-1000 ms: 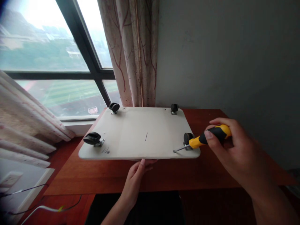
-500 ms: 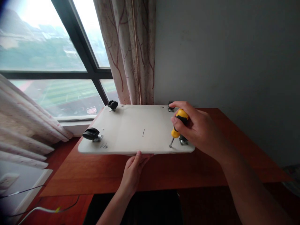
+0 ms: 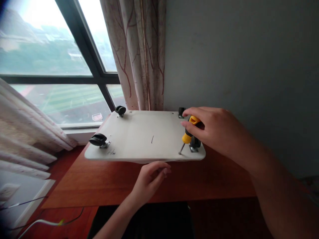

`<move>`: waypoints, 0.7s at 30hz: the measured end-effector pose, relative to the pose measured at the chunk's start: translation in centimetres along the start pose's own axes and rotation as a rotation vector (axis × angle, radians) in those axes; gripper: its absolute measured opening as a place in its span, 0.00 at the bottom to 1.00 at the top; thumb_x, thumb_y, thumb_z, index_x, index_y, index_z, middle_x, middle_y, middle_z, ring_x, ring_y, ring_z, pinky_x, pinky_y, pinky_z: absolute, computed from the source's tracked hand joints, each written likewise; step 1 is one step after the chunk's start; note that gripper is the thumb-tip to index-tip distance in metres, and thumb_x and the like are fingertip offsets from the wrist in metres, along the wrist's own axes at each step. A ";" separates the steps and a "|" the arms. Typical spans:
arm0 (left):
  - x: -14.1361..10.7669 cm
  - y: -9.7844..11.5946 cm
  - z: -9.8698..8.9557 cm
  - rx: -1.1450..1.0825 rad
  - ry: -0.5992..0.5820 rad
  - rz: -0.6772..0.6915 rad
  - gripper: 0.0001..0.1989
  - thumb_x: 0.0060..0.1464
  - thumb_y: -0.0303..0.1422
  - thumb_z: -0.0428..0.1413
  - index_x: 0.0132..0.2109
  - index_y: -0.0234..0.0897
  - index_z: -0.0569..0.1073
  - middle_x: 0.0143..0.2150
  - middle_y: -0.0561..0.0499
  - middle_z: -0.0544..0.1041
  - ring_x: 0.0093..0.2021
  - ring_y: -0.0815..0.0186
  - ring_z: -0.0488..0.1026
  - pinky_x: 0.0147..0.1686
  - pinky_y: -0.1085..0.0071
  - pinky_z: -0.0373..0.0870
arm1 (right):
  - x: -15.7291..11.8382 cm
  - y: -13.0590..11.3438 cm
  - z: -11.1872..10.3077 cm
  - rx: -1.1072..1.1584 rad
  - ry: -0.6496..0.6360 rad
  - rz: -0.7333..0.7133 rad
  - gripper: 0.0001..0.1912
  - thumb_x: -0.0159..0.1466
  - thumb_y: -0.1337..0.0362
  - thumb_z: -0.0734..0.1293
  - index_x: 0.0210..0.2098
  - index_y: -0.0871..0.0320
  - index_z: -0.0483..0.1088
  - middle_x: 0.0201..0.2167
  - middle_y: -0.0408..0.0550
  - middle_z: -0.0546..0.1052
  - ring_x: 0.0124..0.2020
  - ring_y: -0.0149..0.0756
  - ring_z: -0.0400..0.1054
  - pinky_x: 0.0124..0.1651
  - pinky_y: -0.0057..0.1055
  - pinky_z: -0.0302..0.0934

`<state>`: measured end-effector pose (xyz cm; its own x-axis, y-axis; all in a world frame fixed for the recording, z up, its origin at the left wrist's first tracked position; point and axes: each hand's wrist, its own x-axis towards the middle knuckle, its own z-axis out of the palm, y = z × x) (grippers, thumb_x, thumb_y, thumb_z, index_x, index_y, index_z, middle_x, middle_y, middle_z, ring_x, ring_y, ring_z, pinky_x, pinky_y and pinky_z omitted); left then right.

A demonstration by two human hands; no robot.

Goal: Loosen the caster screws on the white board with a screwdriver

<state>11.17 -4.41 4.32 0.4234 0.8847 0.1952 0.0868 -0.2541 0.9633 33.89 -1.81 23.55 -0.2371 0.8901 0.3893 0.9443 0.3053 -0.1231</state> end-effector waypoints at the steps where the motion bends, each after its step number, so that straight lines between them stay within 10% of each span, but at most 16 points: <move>1: 0.5 0.7 -0.2 0.081 -0.015 0.051 0.09 0.64 0.32 0.55 0.43 0.37 0.79 0.37 0.48 0.82 0.34 0.66 0.76 0.34 0.72 0.70 | 0.1 0.3 -0.2 0.064 -0.047 -0.031 0.18 0.67 0.55 0.63 0.54 0.50 0.74 0.48 0.48 0.81 0.40 0.42 0.77 0.41 0.36 0.65; 5: 3.3 2.3 -0.5 0.444 -0.040 0.151 0.10 0.64 0.29 0.53 0.46 0.39 0.79 0.39 0.48 0.80 0.33 0.66 0.74 0.36 0.71 0.70 | 0.0 0.7 -0.5 0.165 -0.191 -0.008 0.26 0.64 0.60 0.63 0.62 0.49 0.67 0.48 0.47 0.81 0.38 0.40 0.77 0.38 0.33 0.65; 11: 6.7 2.3 0.3 0.757 -0.176 0.194 0.17 0.64 0.25 0.49 0.51 0.40 0.80 0.43 0.44 0.80 0.42 0.58 0.78 0.45 0.64 0.72 | 0.3 -0.1 0.2 -0.301 -0.015 0.136 0.23 0.67 0.42 0.60 0.42 0.51 0.77 0.32 0.51 0.81 0.32 0.48 0.75 0.32 0.37 0.60; 21: 8.4 3.1 0.9 0.798 -0.269 0.109 0.17 0.62 0.25 0.50 0.47 0.41 0.83 0.41 0.44 0.80 0.41 0.57 0.77 0.45 0.63 0.70 | -0.4 2.0 -1.4 0.189 -0.221 -0.114 0.29 0.64 0.57 0.66 0.64 0.48 0.65 0.52 0.48 0.79 0.47 0.43 0.77 0.47 0.38 0.70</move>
<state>15.77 1.86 8.75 0.6575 0.7418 0.1317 0.6003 -0.6215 0.5034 36.21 -2.01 24.44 -0.4021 0.8924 0.2047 0.8546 0.4461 -0.2659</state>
